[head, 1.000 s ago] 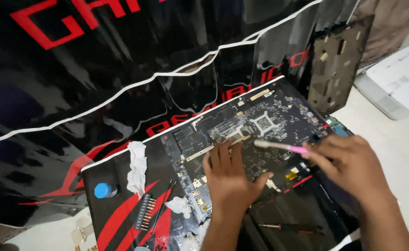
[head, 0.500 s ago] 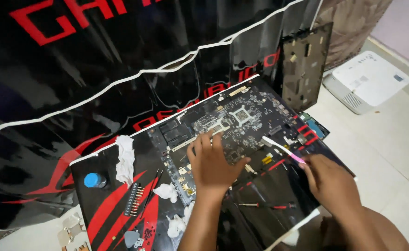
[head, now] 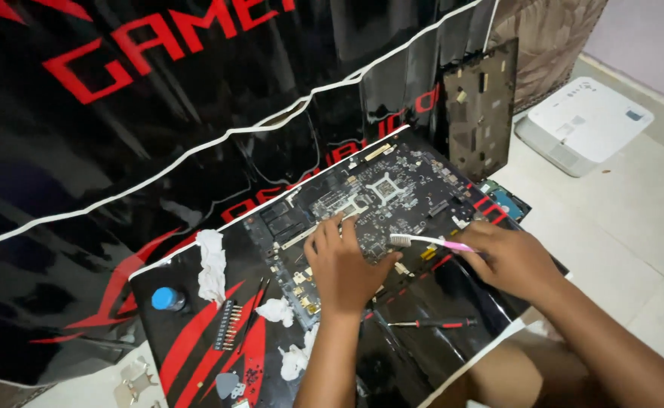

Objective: Cleaning a computer motherboard using a toothbrush to remove dust.

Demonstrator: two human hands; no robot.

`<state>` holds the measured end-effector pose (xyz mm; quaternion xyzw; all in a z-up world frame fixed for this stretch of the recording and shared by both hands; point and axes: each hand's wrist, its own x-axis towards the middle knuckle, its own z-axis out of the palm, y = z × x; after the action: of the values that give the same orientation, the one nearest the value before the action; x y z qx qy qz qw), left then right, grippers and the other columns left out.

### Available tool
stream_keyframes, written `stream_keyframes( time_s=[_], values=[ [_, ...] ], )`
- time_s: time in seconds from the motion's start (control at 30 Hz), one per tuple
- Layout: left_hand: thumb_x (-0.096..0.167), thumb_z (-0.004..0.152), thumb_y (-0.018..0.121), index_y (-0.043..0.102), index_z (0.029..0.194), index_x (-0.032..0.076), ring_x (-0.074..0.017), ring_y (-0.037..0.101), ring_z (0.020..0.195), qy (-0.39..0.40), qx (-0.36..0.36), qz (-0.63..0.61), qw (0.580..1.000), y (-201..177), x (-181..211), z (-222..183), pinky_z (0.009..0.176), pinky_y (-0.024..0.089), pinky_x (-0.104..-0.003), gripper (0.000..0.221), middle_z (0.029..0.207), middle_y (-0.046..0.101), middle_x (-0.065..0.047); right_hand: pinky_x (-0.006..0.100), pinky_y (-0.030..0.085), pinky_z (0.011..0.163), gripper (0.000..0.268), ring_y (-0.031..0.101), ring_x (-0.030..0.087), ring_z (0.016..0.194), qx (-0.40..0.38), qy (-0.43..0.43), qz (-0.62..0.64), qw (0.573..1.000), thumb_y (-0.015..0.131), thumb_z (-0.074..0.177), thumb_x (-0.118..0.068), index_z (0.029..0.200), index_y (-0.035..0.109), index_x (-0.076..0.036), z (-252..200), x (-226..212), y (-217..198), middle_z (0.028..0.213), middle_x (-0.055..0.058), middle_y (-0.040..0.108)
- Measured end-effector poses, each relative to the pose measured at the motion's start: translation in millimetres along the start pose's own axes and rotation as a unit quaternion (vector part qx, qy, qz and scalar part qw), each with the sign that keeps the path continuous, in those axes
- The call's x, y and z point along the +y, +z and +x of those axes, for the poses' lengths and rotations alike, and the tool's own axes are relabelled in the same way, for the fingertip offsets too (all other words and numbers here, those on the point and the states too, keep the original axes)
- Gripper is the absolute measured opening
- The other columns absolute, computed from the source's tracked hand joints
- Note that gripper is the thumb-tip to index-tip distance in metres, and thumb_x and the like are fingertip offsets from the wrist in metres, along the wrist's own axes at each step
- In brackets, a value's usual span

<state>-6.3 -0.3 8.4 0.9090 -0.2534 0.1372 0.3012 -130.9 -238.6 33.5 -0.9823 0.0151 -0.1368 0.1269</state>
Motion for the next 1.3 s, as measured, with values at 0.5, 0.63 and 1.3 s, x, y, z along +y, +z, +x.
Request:
stream_keyframes(
  time_s=[0.5, 0.63, 1.3],
  values=[
    [0.055, 0.052, 0.090, 0.065, 0.122, -0.001, -0.0346, 0.049, 0.122, 0.008, 0.043, -0.050, 0.998, 3, -4, -2, 0.108, 0.028, -0.052, 0.093, 0.128, 0.058, -0.019, 0.028, 0.060, 0.067, 0.040, 0.078, 0.010, 0.079, -0.056, -0.052, -0.125, 0.989, 0.070, 0.078, -0.025, 0.115, 0.072, -0.037, 32, 35, 40, 0.121, -0.027, 0.072],
    [0.058, 0.057, 0.086, 0.066, 0.119, -0.003, -0.0355, 0.049, 0.120, -0.009, 0.026, -0.072, 0.997, -3, -5, 0, 0.111, 0.026, -0.053, 0.090, 0.125, 0.059, -0.020, 0.027, 0.062, 0.069, 0.033, 0.078, 0.007, 0.080, -0.074, -0.059, -0.203, 0.975, 0.066, 0.082, -0.036, 0.115, 0.070, -0.041, 45, 44, 46, 0.122, -0.031, 0.069],
    [0.053, 0.061, 0.087, 0.064, 0.122, -0.002, -0.0366, 0.047, 0.122, -0.008, 0.009, -0.080, 0.997, 1, -6, 1, 0.109, 0.025, -0.053, 0.086, 0.128, 0.058, -0.021, 0.033, 0.058, 0.064, 0.019, 0.074, 0.015, 0.064, -0.137, -0.100, -0.215, 0.962, 0.065, 0.084, -0.038, 0.102, 0.072, -0.040, 77, 30, 33, 0.098, -0.024, 0.075]
  ],
)
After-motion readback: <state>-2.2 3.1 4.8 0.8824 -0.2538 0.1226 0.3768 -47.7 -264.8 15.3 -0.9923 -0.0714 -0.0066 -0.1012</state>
